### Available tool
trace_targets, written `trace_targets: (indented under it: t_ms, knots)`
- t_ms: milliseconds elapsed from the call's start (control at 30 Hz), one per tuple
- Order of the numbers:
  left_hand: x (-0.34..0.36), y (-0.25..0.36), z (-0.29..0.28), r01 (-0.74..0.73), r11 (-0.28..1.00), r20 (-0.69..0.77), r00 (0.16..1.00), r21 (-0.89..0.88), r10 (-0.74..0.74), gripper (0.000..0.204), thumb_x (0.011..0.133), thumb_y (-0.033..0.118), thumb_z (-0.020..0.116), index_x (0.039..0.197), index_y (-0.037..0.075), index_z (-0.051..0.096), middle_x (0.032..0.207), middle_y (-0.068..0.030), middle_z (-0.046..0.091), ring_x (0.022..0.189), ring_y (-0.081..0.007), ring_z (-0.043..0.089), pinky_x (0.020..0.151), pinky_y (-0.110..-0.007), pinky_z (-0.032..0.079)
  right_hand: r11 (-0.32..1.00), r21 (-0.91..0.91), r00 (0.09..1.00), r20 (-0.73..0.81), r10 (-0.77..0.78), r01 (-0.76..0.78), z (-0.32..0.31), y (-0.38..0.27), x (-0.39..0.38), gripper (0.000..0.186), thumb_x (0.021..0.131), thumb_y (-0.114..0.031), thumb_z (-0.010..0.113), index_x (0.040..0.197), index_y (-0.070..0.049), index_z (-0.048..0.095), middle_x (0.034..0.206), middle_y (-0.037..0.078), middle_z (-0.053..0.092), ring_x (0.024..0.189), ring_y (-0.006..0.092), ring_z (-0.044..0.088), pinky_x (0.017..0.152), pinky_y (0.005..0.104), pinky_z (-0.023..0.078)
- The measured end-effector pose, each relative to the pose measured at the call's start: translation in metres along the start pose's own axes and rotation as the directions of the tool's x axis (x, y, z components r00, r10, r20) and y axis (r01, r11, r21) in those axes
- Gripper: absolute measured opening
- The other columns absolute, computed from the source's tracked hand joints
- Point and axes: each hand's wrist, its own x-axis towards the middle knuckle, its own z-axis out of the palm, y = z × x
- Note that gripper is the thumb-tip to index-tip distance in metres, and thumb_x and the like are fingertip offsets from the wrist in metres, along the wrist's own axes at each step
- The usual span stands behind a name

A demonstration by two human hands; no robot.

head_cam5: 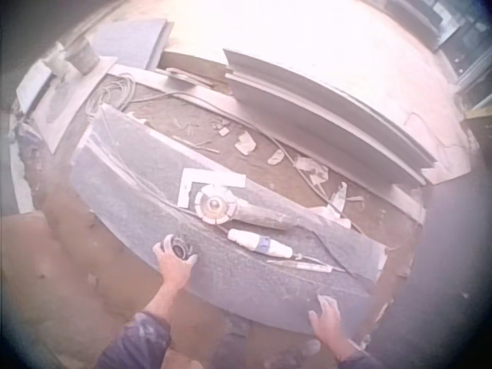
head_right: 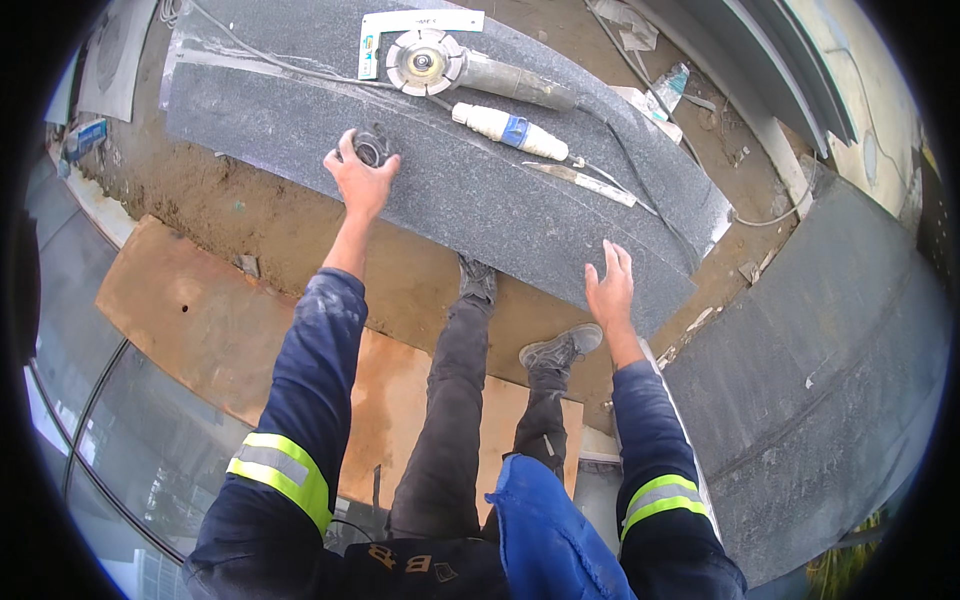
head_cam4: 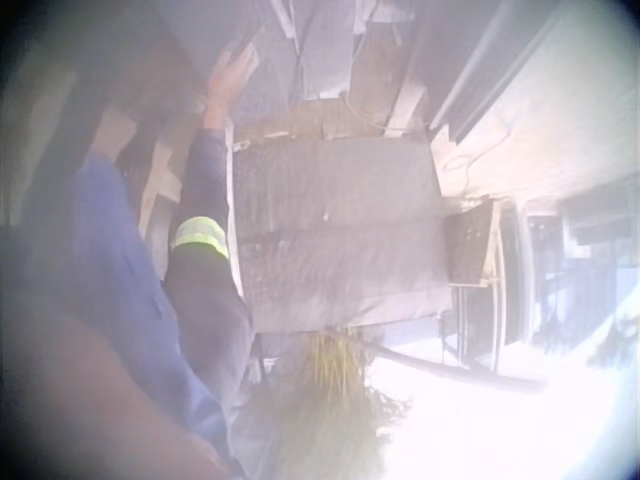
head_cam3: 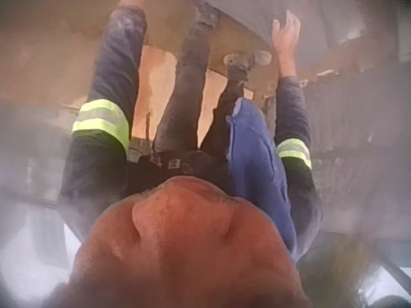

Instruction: The person uses an angle grinder to cut a dark stone slab, then measures and marks it with a tape measure and straightedge. The person repositions the slab and resumes cutting with the angle grinder.

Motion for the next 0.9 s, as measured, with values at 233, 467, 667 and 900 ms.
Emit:
trace_targets:
  t_ms: [233, 467, 667, 900]
  knots:
    - [0.210, 0.019, -0.034, -0.069, 0.982, -0.092, 0.992, 0.174, 0.086, 0.105, 0.074, 0.046, 0.091, 0.159, 0.015, 0.036, 0.146, -0.0313, 0.036, 0.134, -0.0459, 0.048, 0.114, -0.053, 0.044, 0.975, -0.046, 0.954, 0.198, 0.224, -0.219, 0.010, 0.065, -0.100, 0.055, 0.090, -0.014, 0.074, 0.140, 0.002, 0.058, 0.135, 0.026, 0.059, 0.125, 0.0385, 0.059, 0.104, 0.0444, 0.050]
    - [0.219, 0.016, -0.003, -0.209, 0.949, -0.178, 0.951, 0.236, 0.253, 0.107, 0.082, 0.058, 0.083, 0.159, 0.003, 0.034, 0.156, -0.0363, 0.032, 0.145, -0.0488, 0.035, 0.119, -0.052, 0.037, 0.943, -0.035, 0.911, 0.250, 0.328, -0.330, 0.035, 0.055, -0.162, 0.056, 0.090, -0.017, 0.074, 0.139, 0.003, 0.058, 0.132, 0.025, 0.060, 0.108, 0.0339, 0.068, 0.097, 0.0420, 0.054]
    - [-0.009, -0.055, 0.016, -0.128, 0.989, 0.058, 0.989, -0.080, 0.133, 0.083, 0.094, 0.029, 0.078, 0.157, -0.002, 0.035, 0.156, -0.0371, 0.028, 0.146, -0.0487, 0.030, 0.121, -0.052, 0.032, 0.873, 0.229, 0.895, 0.237, 0.378, -0.430, -0.013, -0.021, -0.122, 0.052, 0.092, -0.017, 0.072, 0.139, 0.001, 0.059, 0.132, 0.020, 0.061, 0.100, 0.0292, 0.070, 0.092, 0.0422, 0.055]
    - [-0.244, -0.088, 0.022, 0.157, 0.973, 0.423, 0.880, 0.167, -0.214, 0.068, 0.094, 0.029, 0.076, 0.147, -0.004, 0.050, 0.156, -0.0357, 0.028, 0.144, -0.0438, 0.037, 0.111, -0.046, 0.044, 0.817, 0.185, 0.817, 0.335, 0.470, -0.546, -0.060, -0.001, -0.112, 0.042, 0.090, -0.011, 0.063, 0.131, 0.000, 0.065, 0.106, 0.019, 0.076, 0.100, 0.0348, 0.072, 0.090, 0.0438, 0.055]
